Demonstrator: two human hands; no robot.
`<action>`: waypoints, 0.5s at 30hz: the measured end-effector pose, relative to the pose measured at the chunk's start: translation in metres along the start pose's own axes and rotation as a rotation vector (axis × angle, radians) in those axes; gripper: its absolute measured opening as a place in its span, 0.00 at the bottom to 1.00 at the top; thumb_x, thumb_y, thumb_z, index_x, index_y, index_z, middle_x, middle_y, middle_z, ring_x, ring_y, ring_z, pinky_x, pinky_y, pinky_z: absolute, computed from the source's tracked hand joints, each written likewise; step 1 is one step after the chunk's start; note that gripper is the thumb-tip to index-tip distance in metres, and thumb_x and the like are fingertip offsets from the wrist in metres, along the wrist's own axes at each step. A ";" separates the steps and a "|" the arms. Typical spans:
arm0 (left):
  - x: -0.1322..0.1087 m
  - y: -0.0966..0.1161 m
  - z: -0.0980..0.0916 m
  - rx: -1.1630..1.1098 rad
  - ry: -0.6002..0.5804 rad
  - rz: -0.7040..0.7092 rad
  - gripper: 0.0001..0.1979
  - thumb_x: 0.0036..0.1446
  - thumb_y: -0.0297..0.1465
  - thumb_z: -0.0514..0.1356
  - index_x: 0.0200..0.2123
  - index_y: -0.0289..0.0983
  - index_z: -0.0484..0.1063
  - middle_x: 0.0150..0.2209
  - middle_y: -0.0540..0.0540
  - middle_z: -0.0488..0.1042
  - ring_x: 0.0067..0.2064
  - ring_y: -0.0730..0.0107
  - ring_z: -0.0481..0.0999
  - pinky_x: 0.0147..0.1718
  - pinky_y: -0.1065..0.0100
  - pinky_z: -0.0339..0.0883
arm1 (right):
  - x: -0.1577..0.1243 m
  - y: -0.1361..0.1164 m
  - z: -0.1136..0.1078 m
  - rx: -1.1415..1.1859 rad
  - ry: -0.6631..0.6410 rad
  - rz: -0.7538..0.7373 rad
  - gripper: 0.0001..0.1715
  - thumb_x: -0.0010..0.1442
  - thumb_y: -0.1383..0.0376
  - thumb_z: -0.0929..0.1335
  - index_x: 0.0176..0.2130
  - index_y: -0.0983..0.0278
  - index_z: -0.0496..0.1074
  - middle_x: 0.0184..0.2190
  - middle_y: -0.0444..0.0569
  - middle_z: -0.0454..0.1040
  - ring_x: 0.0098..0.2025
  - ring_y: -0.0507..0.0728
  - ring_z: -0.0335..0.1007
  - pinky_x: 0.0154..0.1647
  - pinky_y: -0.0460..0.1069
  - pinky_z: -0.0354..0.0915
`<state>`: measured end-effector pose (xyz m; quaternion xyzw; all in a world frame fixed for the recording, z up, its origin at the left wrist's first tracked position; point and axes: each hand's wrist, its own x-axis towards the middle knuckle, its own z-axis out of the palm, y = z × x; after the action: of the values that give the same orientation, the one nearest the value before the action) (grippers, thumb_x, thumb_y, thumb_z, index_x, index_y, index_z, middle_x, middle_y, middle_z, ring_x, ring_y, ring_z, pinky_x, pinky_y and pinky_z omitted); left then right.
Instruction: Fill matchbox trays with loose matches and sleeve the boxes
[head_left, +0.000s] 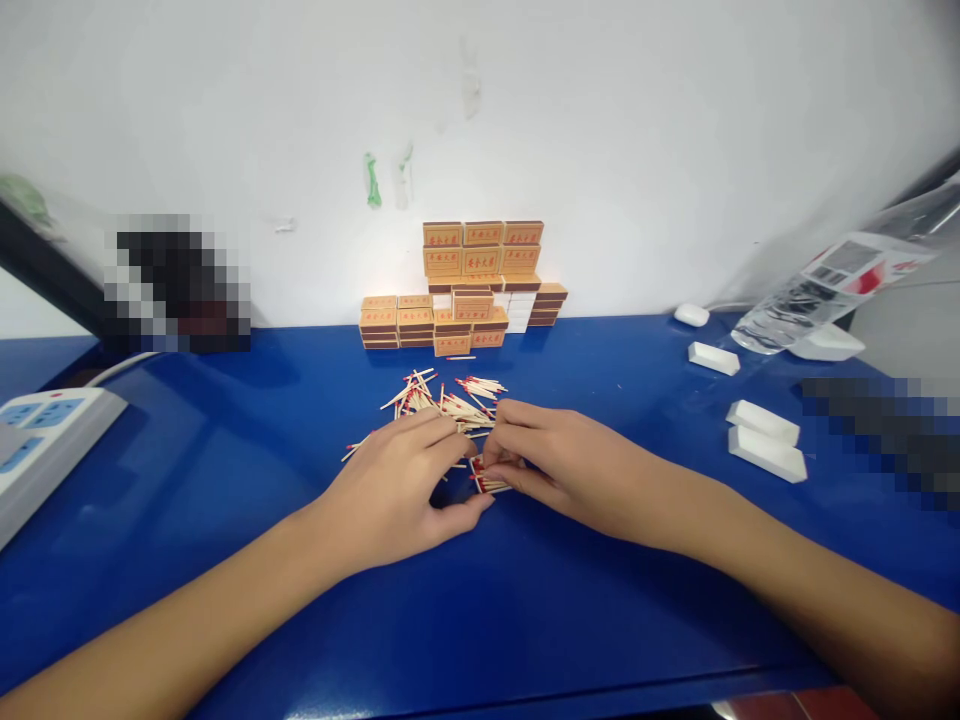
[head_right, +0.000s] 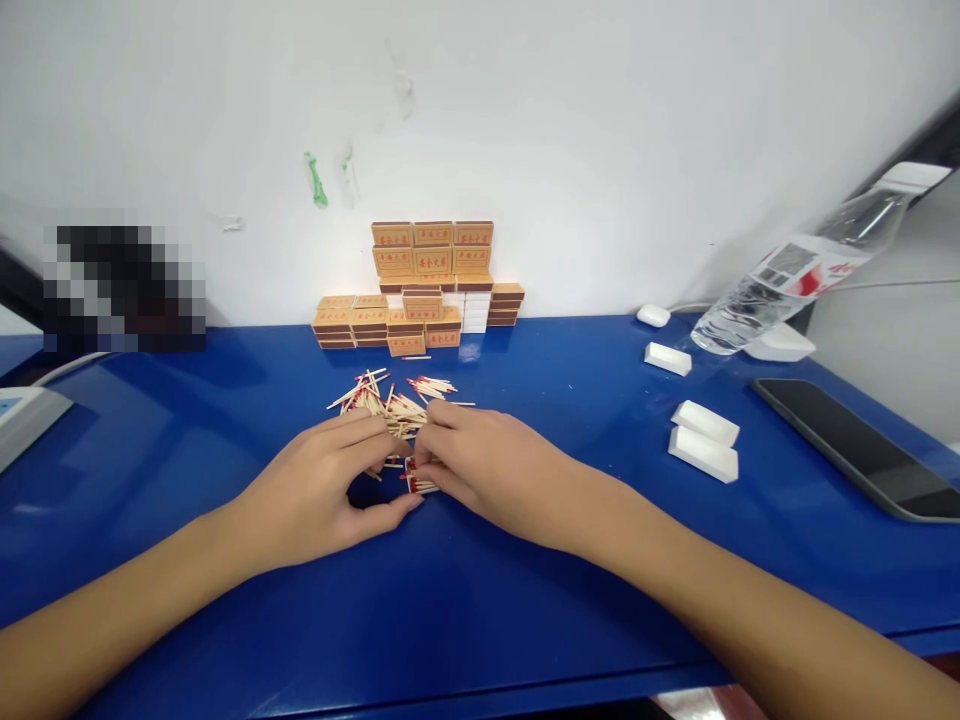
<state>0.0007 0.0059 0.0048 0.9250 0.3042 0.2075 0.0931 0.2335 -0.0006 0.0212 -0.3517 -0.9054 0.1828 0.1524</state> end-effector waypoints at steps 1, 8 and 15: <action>0.000 0.000 0.000 0.000 0.000 -0.003 0.09 0.64 0.37 0.65 0.40 0.36 0.77 0.37 0.45 0.75 0.40 0.59 0.75 0.39 0.59 0.71 | 0.000 0.000 -0.001 -0.008 -0.005 0.001 0.08 0.73 0.64 0.68 0.41 0.66 0.75 0.42 0.50 0.73 0.38 0.55 0.72 0.38 0.51 0.69; 0.001 0.000 0.000 0.000 0.000 -0.012 0.09 0.64 0.37 0.65 0.42 0.37 0.77 0.38 0.45 0.76 0.42 0.58 0.75 0.41 0.58 0.71 | -0.002 0.002 -0.006 -0.029 0.001 0.001 0.07 0.72 0.65 0.68 0.43 0.66 0.77 0.42 0.50 0.73 0.38 0.56 0.73 0.38 0.51 0.68; 0.000 0.000 0.000 0.002 -0.011 -0.006 0.09 0.64 0.37 0.64 0.38 0.36 0.75 0.37 0.45 0.76 0.41 0.59 0.75 0.41 0.58 0.72 | 0.000 -0.001 0.001 0.041 0.013 -0.050 0.05 0.71 0.69 0.69 0.40 0.64 0.76 0.41 0.48 0.74 0.38 0.54 0.72 0.38 0.49 0.67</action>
<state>0.0009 0.0063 0.0045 0.9253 0.3069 0.2018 0.0945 0.2329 -0.0016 0.0209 -0.3269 -0.9090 0.1950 0.1699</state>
